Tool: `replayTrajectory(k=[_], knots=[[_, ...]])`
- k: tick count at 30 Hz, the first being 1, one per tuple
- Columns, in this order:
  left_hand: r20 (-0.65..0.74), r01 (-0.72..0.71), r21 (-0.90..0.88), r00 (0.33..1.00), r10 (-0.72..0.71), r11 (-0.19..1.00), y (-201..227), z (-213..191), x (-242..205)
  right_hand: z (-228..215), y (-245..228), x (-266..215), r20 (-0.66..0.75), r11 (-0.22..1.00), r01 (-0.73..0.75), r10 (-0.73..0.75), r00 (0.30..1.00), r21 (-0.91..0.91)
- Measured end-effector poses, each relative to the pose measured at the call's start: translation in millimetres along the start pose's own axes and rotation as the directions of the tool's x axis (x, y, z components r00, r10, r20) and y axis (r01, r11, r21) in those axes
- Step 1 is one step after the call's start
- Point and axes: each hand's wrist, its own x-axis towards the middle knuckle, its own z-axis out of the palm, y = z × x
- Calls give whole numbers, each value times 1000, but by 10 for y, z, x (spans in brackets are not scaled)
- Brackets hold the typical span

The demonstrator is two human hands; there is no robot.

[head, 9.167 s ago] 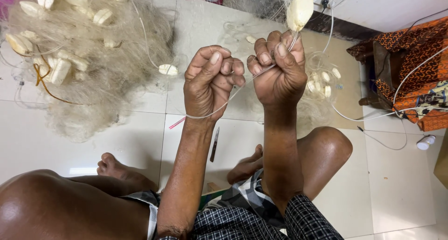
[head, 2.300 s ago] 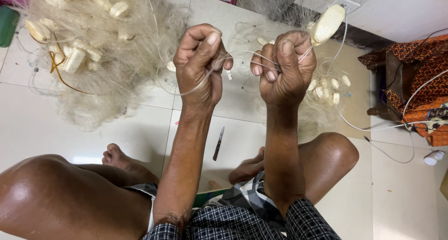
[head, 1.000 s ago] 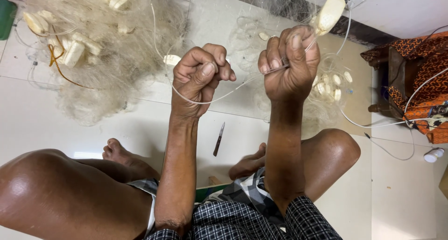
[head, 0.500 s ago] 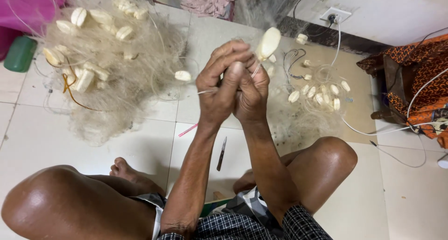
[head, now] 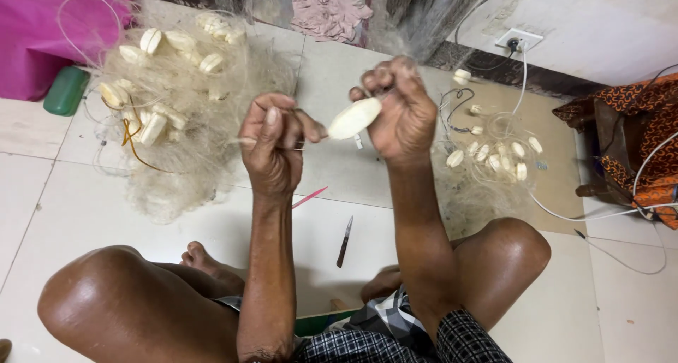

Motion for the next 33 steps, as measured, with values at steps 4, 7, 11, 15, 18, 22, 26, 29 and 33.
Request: replayTrajectory(k=[4, 7, 11, 15, 18, 22, 26, 29, 33], knots=[[-37, -28, 67, 999, 31, 997, 111, -17, 64, 8, -164, -123, 11, 999, 17, -18, 1000, 47], [-81, 68, 160, 995, -56, 985, 175, 40, 93, -155, -218, -134, 83, 997, 23, -29, 996, 75], [-15, 160, 143, 987, -159, 977, 76, 57, 84, -41, -255, -209, 75, 990, 139, -138, 988, -8], [102, 282, 141, 949, -297, 949, -157, 197, 72, -53, -260, -208, 162, 971, 224, -209, 964, -82], [44, 291, 82, 954, -296, 953, -228, 527, 123, 117, -275, -230, 194, 945, 278, -244, 950, -172], [-122, 215, -12, 969, -215, 977, -401, 463, 158, 139, -335, -259, 187, 931, 295, -257, 948, -215], [-112, 186, -153, 973, -204, 971, -424, 255, 103, 54, -428, -268, 140, 956, 258, -238, 961, -142], [-126, 148, -159, 978, -169, 976, -323, 207, 89, -34, -496, -241, 76, 963, 232, -224, 972, -133], [-147, 88, -90, 984, -101, 992, -225, 132, 111, -154, -582, -204, -24, 970, 221, -224, 974, -101]])
